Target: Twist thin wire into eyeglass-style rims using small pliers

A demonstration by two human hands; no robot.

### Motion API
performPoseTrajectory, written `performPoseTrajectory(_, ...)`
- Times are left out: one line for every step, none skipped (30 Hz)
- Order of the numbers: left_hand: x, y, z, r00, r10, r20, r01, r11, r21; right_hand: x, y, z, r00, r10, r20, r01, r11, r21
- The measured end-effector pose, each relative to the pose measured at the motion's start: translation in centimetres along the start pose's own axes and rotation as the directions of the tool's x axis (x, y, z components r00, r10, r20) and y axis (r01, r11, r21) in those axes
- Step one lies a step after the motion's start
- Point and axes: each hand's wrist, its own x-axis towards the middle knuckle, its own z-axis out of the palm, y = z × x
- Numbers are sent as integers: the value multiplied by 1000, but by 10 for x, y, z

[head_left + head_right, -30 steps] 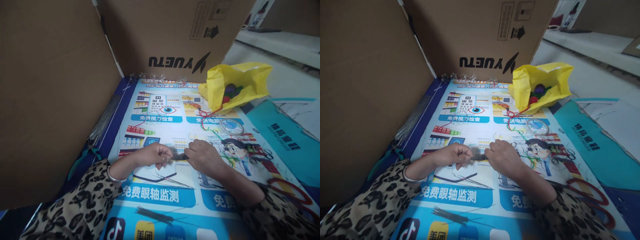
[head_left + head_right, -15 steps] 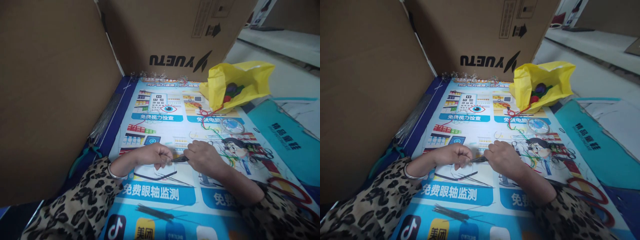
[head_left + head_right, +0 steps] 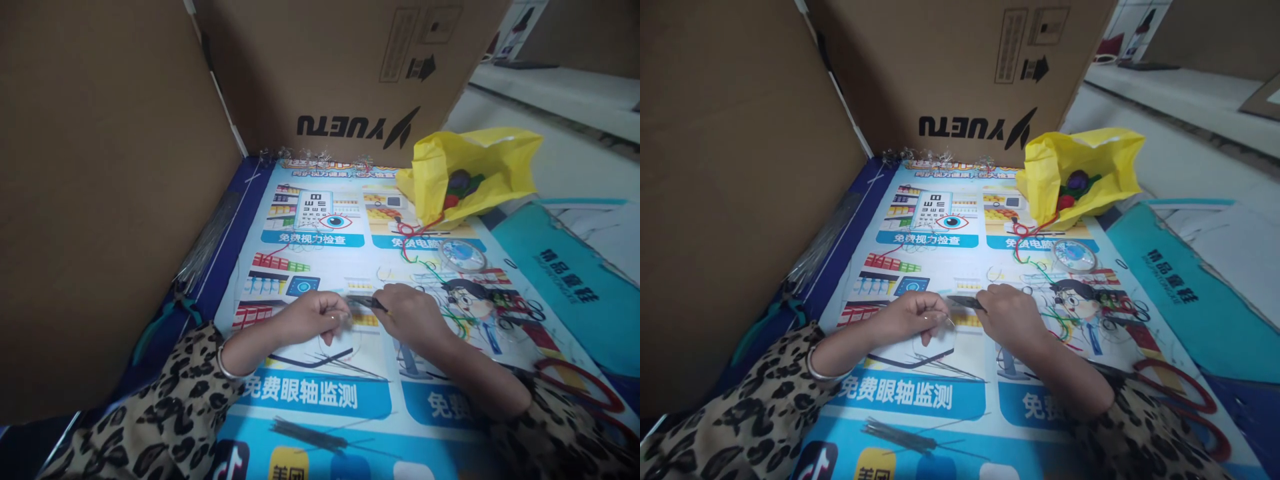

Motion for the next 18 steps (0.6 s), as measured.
performPoseTrajectory(0, 0, 2, 1000, 3, 4, -3, 1000, -17, 0, 1, 0, 999, 26, 26, -26, 999, 19)
performPoseTrajectory(-1, -1, 4, 1000, 4, 7, -4, 999, -37, 1, 2, -1, 998, 40, 46, -41, 998, 39)
performPoseTrajectory(0, -1, 4, 1000, 6, 5, -6, 998, -62, 1, 3, -1, 997, 42, 59, -46, 997, 62)
performPoseTrajectory(0, -2, 4, 1000, 10, 0, -10, 996, -90, 1, 4, -1, 997, 31, 66, -37, 996, 87)
performPoseTrajectory(0, -3, 3, 1000, 16, -3, -16, 993, -120, 1, 6, -2, 998, 7, 67, -14, 993, 114)
performPoseTrajectory(1, -5, 2, 1000, 25, -3, -25, 988, -150, 1, 8, -2, 997, -31, 64, 22, 989, 144)
performPoseTrajectory(2, -6, 0, 999, 34, 3, -33, 984, -177, 1, 9, -1, 995, -78, 57, 66, 982, 177)
performPoseTrajectory(3, -7, -1, 999, 42, 12, -39, 979, -200, 1, 10, -1, 991, -126, 47, 113, 971, 209)
performPoseTrajectory(3, -8, -3, 999, 46, 21, -41, 975, -217, 2, 11, -1, 985, -169, 35, 156, 959, 235)
performPoseTrajectory(4, -9, -4, 998, 47, 30, -39, 973, -229, 2, 12, 0, 979, -203, 23, 191, 948, 255)
performPoseTrajectory(4, -10, -5, 998, 46, 39, -36, 971, -235, 3, 12, 0, 975, -224, 10, 213, 940, 267)
performPoseTrajectory(4, -10, -5, 998, 43, 50, -30, 971, -237, 3, 12, 0, 971, -237, -2, 229, 935, 272)
performPoseTrajectory(4, -10, -6, 997, 40, 62, -25, 972, -236, 3, 12, 1, 969, -246, -12, 240, 933, 269)
performPoseTrajectory(4, -10, -6, 996, 38, 76, -20, 973, -231, 4, 12, 1, 967, -253, -23, 250, 932, 261)
performPoseTrajectory(4, -10, -6, 995, 37, 89, -16, 975, -222, 4, 11, 1, 965, -259, -34, 259, 933, 249)
performPoseTrajectory(4, -10, -6, 994, 36, 100, -15, 978, -208, 3, 11, 1, 963, -266, -44, 268, 934, 234)
performPoseTrajectory(4, -10, -6, 993, 35, 109, -14, 982, -190, 3, 10, 0, 960, -274, -54, 279, 936, 216)
performPoseTrajectory(4, -10, -6, 993, 33, 117, -13, 985, -169, 3, 10, 0, 958, -280, -64, 288, 938, 195)
